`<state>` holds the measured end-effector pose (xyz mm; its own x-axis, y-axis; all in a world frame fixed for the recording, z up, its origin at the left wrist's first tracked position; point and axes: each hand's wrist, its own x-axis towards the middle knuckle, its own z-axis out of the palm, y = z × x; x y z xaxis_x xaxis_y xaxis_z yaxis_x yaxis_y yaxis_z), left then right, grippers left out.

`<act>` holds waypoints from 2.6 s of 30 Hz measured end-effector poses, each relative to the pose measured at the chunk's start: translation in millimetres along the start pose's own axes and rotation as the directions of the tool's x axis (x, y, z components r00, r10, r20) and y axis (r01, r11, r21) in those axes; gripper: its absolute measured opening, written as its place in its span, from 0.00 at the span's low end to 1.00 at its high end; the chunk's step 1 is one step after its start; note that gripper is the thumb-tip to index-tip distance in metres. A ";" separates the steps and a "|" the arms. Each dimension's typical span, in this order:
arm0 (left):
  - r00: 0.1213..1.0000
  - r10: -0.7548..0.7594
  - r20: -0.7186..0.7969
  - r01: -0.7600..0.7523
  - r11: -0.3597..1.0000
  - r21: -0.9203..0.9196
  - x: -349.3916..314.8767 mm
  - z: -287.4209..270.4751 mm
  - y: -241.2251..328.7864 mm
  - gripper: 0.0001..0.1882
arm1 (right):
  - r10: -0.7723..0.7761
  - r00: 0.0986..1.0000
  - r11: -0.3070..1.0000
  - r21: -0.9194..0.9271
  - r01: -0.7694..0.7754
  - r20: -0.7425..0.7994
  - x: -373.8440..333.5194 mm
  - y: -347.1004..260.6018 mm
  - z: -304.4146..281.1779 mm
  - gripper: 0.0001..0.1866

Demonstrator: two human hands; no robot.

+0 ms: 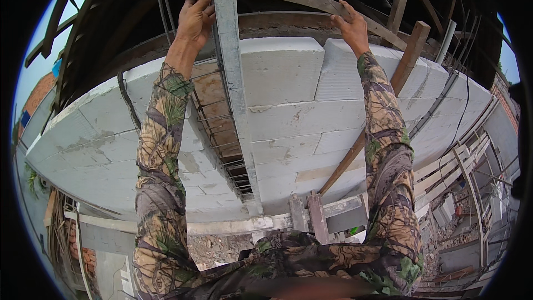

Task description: The person positions a metal beam against a ceiling structure and secures it using a hammer and nails. They also handle a bundle of wire and a bucket of tools while working on the scaffolding.

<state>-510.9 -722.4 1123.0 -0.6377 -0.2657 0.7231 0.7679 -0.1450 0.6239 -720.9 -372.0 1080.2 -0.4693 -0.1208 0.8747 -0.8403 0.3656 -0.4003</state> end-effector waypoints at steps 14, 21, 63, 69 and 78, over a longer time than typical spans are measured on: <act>0.993 -0.035 -0.110 0.031 0.999 -0.038 15.6 6.8 -11.4 0.14 | 0.043 0.999 0.986 -0.161 -0.038 0.030 -13.7 -25.6 -11.4 0.21; 0.998 -0.058 -0.037 0.056 0.998 -0.035 22.2 2.7 -11.0 0.23 | 0.015 0.989 0.996 -0.085 -0.002 0.146 -10.4 -29.7 -24.5 0.16; 0.996 -0.088 0.012 0.069 0.845 0.531 -3.5 -1.2 9.7 0.29 | -0.508 0.709 0.806 -0.021 0.592 0.489 169.2 -139.0 35.9 0.16; 0.994 -0.108 -0.013 0.099 0.851 0.516 -10.2 11.4 13.4 0.29 | -0.372 0.689 0.842 -0.086 0.533 0.621 146.5 -154.4 66.0 0.14; 0.998 -0.056 -0.020 0.059 0.904 0.424 13.6 8.8 -6.0 0.23 | -0.452 0.715 0.719 -0.257 0.646 0.533 135.3 -158.0 64.7 0.14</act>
<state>-524.7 -716.7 1131.8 -0.6782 -0.2762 0.6809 0.6305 0.2571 0.7323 -669.2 -505.9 1244.1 -0.1001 -0.7439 0.6608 -0.8374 0.4216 0.3478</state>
